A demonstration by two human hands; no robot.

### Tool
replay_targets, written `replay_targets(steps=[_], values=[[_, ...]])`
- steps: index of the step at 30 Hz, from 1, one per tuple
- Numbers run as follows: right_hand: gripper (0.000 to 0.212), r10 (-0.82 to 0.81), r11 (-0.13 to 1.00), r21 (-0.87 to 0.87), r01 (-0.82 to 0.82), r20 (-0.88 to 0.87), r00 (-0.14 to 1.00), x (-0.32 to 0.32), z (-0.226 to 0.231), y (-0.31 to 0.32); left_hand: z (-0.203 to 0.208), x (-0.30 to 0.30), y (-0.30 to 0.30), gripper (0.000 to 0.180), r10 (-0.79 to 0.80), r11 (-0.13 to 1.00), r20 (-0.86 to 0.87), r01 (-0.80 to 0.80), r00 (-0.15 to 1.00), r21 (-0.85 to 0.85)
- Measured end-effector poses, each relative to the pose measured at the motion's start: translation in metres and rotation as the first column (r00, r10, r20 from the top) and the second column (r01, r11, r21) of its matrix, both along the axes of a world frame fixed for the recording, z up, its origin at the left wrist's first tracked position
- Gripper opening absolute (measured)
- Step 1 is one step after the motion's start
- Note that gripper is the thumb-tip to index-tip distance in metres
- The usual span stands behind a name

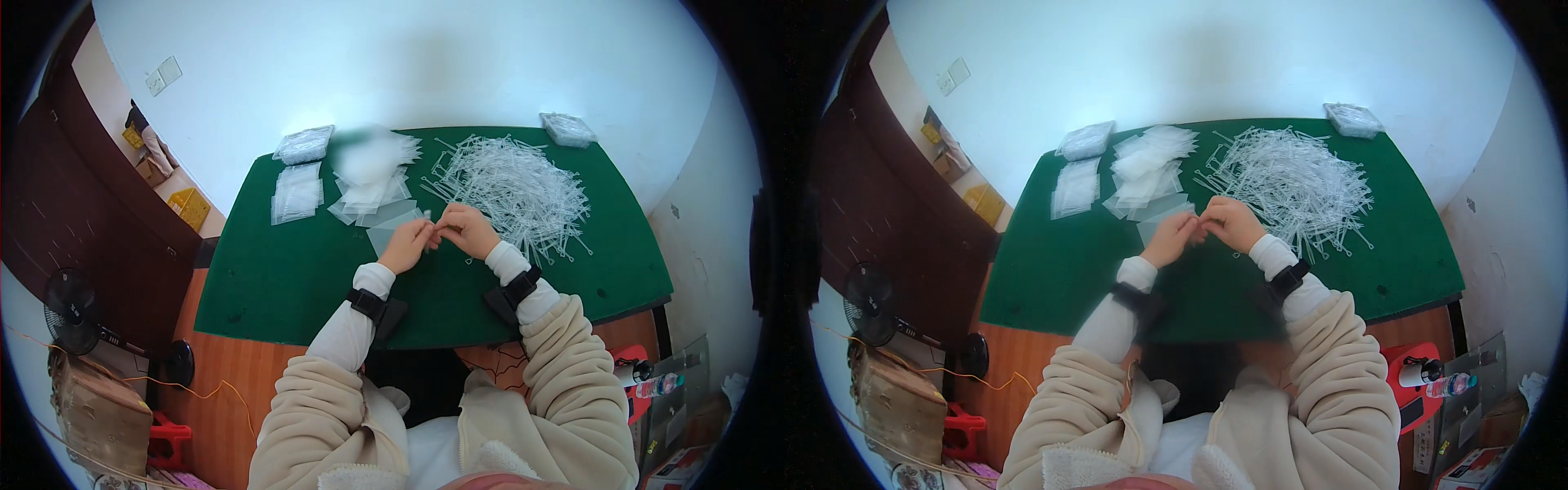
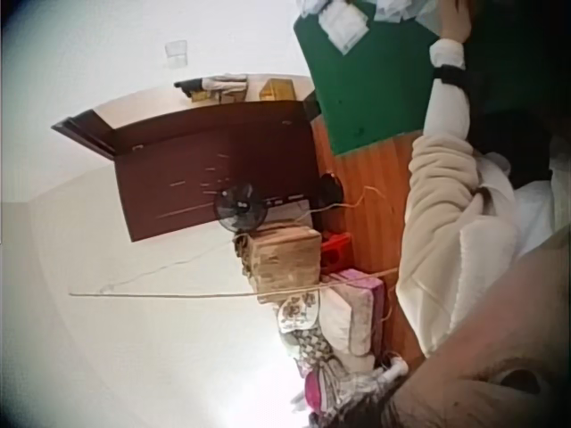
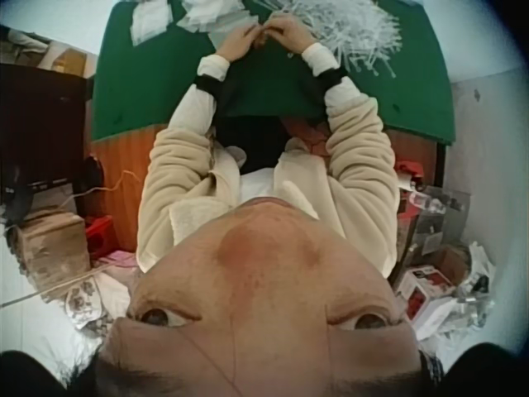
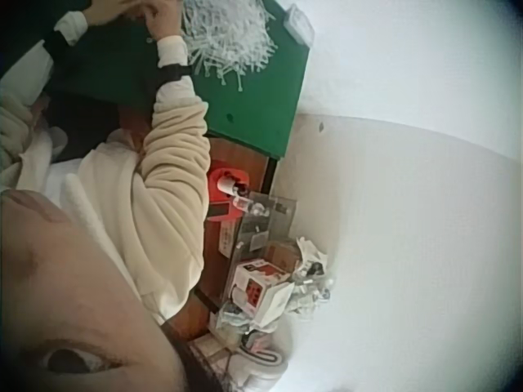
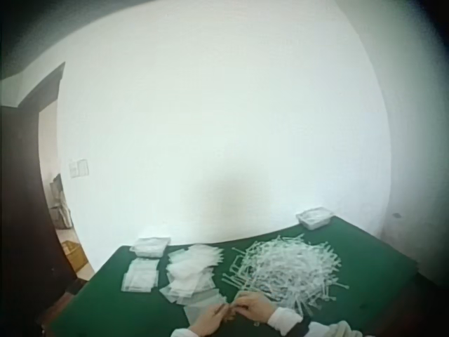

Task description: Packaging small white strips into plastic bags at a workstation.

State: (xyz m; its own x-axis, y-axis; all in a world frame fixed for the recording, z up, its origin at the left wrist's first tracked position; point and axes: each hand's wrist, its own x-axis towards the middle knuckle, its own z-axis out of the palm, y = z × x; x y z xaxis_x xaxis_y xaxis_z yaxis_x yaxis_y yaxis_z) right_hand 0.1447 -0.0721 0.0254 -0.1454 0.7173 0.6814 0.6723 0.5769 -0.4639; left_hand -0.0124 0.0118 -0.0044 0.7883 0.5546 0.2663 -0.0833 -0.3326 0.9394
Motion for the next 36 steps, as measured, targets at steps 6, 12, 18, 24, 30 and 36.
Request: replay_targets(steps=[6,12,18,24,30,36], values=[[0.012,-0.225,0.965,-0.164,0.206,-0.106,0.969,-0.003,0.010,-0.006,0.004,-0.004,0.004,0.024,-0.096,0.994,-0.054,0.094,0.994,-0.048],[0.016,-0.142,0.988,0.026,0.150,-0.191,0.971,0.000,0.002,0.001,0.006,-0.003,-0.002,0.024,-0.169,0.970,-0.043,0.159,0.985,-0.181],[0.016,-0.143,0.986,0.058,0.157,-0.190,0.971,-0.003,0.006,-0.002,0.007,-0.004,-0.003,0.025,-0.243,0.951,-0.016,0.235,0.970,-0.202],[0.012,-0.121,0.991,0.025,0.133,-0.274,0.954,-0.003,0.007,-0.004,0.006,-0.002,-0.004,0.024,-0.286,0.948,0.005,0.284,0.958,-0.144],[0.010,-0.085,0.994,0.054,0.100,-0.222,0.971,-0.004,0.014,-0.006,0.008,-0.002,-0.006,0.023,-0.278,0.957,0.024,0.279,0.960,-0.086],[0.009,-0.030,0.993,-0.115,0.001,-0.257,0.966,-0.001,0.008,-0.005,0.011,-0.005,-0.006,0.019,-0.233,0.961,-0.091,0.244,0.968,0.130]])
